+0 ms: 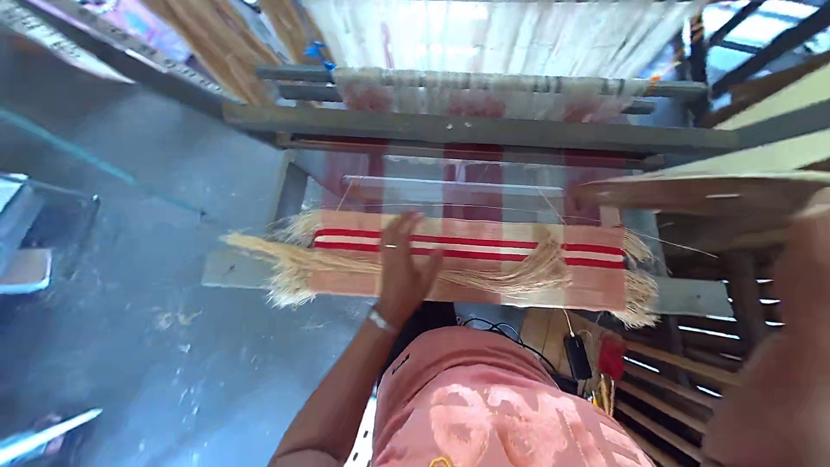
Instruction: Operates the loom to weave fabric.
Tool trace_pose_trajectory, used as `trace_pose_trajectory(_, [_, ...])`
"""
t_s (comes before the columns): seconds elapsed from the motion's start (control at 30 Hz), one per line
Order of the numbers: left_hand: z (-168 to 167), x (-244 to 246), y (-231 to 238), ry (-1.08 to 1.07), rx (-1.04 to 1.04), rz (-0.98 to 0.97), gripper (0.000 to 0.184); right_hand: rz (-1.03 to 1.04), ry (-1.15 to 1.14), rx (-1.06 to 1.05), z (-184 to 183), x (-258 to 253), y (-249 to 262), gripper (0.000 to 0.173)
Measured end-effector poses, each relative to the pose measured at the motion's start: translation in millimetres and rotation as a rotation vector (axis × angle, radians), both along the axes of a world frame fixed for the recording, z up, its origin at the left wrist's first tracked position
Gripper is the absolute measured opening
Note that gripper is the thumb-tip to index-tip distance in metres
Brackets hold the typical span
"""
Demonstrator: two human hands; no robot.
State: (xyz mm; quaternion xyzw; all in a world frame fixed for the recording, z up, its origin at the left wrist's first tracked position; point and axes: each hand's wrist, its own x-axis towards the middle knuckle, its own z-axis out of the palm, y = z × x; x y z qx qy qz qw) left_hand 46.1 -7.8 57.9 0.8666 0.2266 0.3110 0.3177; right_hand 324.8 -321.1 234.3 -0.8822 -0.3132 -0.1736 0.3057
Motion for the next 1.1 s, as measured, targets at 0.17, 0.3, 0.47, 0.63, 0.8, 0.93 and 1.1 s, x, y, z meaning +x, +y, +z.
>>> trace_pose_trajectory(0.17, [2, 29, -41, -0.179, 0.06, -0.021, 0.076, 0.79, 0.353, 0.164, -45, -46, 142, 0.018])
trace_pose_trajectory(0.3, [-20, -3, -11, 0.013, 0.056, 0.092, 0.051, 0.881, 0.331, -0.056, -59, 0, 229, 0.034])
trace_pose_trajectory(0.47, [-42, -40, 33, 0.337, 0.228, 0.095, 0.046, 0.383, 0.151, -0.396, -118, 74, 302, 0.074])
trace_pose_trajectory(0.63, [-85, -51, 50, 0.362, 0.298, 0.136, 0.047, 0.227, 0.122, -0.443, -149, 42, 289, 0.08])
trace_pose_trajectory(0.8, [-123, -49, 42, 0.294, 0.35, 0.247, 0.052, 0.231, 0.097, -0.48, -163, -27, 223, 0.075])
trace_pose_trajectory(0.93, [-124, -50, 41, 0.297, 0.338, 0.248, 0.052, 0.231, 0.062, -0.464, -168, -49, 203, 0.071])
trace_pose_trajectory(1.1, [-125, -50, 45, 0.314, 0.379, 0.261, 0.053, 0.166, 0.048, -0.431, -173, -33, 230, 0.075])
